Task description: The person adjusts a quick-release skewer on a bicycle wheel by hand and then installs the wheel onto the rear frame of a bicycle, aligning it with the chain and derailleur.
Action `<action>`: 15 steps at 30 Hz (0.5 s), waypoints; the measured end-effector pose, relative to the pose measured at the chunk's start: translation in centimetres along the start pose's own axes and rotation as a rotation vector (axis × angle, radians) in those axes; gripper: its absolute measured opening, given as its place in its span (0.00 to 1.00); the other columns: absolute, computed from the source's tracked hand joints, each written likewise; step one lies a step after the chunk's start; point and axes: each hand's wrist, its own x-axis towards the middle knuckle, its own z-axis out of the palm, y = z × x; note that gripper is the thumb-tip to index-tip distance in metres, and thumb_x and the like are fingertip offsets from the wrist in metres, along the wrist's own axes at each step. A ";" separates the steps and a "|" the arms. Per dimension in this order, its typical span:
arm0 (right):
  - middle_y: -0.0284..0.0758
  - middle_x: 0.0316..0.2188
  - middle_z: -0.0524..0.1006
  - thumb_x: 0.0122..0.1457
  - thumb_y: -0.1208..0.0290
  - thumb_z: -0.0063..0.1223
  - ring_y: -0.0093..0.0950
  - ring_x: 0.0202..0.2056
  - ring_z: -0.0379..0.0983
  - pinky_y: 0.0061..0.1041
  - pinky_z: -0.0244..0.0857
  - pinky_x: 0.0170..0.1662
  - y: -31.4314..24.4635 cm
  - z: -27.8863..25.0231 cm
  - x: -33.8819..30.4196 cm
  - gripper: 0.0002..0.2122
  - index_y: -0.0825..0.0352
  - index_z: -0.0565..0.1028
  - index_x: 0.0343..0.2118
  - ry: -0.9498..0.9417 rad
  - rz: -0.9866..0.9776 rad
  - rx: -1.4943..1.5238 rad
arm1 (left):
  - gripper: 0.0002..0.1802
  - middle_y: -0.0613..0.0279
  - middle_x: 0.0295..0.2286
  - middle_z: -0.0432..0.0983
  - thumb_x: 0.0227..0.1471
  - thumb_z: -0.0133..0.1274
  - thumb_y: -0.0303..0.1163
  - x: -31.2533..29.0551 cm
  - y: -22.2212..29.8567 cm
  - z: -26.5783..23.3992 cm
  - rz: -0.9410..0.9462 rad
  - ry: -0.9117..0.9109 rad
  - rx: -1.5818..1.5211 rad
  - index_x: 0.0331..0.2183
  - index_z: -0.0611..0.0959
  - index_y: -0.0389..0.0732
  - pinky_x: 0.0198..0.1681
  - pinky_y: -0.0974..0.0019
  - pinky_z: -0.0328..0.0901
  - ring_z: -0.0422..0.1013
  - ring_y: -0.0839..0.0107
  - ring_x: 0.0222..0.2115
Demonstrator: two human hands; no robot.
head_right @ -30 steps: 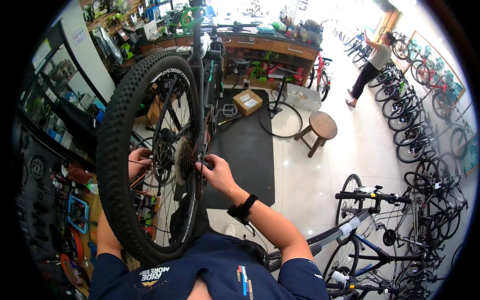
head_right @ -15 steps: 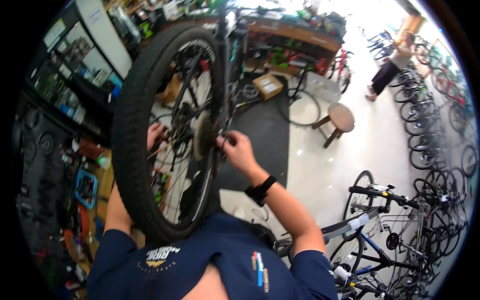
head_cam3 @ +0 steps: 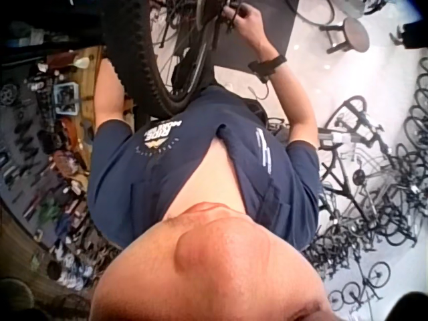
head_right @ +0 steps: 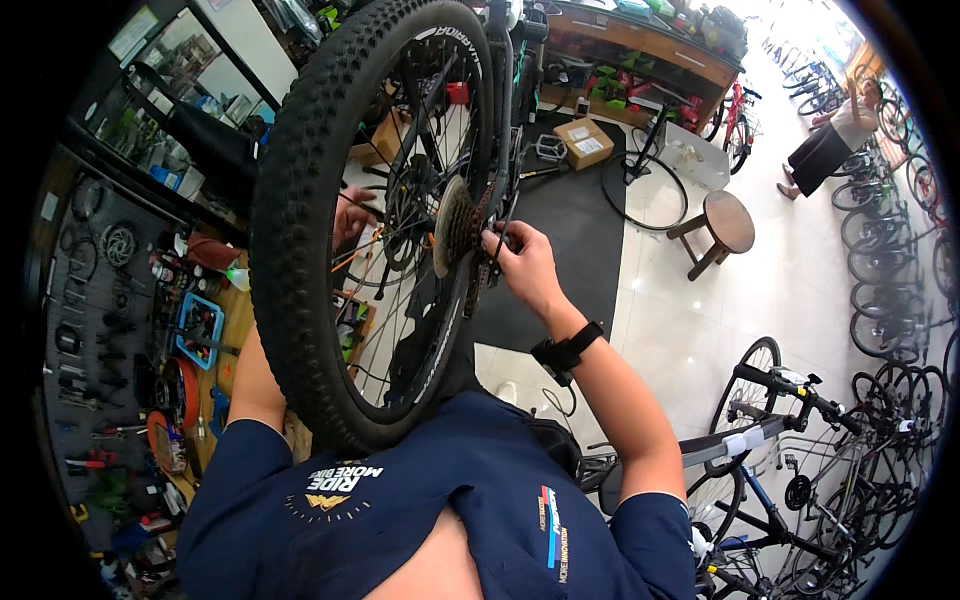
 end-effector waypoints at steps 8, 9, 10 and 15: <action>0.23 0.18 0.68 0.57 0.64 0.59 0.13 0.21 0.57 0.17 0.53 0.24 1.1 0.0 0.2 0.16 0.76 0.76 0.37 -0.005 -0.019 0.039 | 0.28 0.57 0.36 0.78 0.65 0.36 0.51 1.7 -0.4 -0.2 -0.021 -0.048 -0.179 0.53 0.71 0.38 0.31 0.72 0.61 0.66 0.79 0.27; 0.24 0.18 0.68 0.57 0.64 0.59 0.13 0.21 0.57 0.18 0.53 0.24 1.0 -0.2 0.1 0.16 0.76 0.77 0.37 0.005 -0.030 0.016 | 0.29 0.57 0.36 0.78 0.65 0.36 0.52 2.2 -0.4 -0.8 -0.023 -0.065 -0.269 0.53 0.71 0.38 0.30 0.72 0.61 0.66 0.79 0.27; 0.25 0.18 0.68 0.57 0.64 0.59 0.14 0.21 0.58 0.19 0.54 0.24 0.8 0.0 0.2 0.16 0.76 0.77 0.35 0.004 -0.038 -0.027 | 0.29 0.57 0.36 0.78 0.65 0.35 0.52 2.4 -0.6 -1.5 -0.026 -0.077 -0.364 0.53 0.71 0.38 0.30 0.72 0.60 0.66 0.79 0.27; 0.32 0.31 0.79 0.60 0.66 0.57 0.16 0.33 0.73 0.17 0.67 0.38 1.1 -0.7 0.4 0.16 0.77 0.75 0.43 -0.074 0.046 -0.040 | 0.29 0.60 0.36 0.78 0.65 0.37 0.52 2.0 2.7 2.0 -0.025 0.125 -0.184 0.53 0.72 0.38 0.30 0.73 0.60 0.66 0.81 0.28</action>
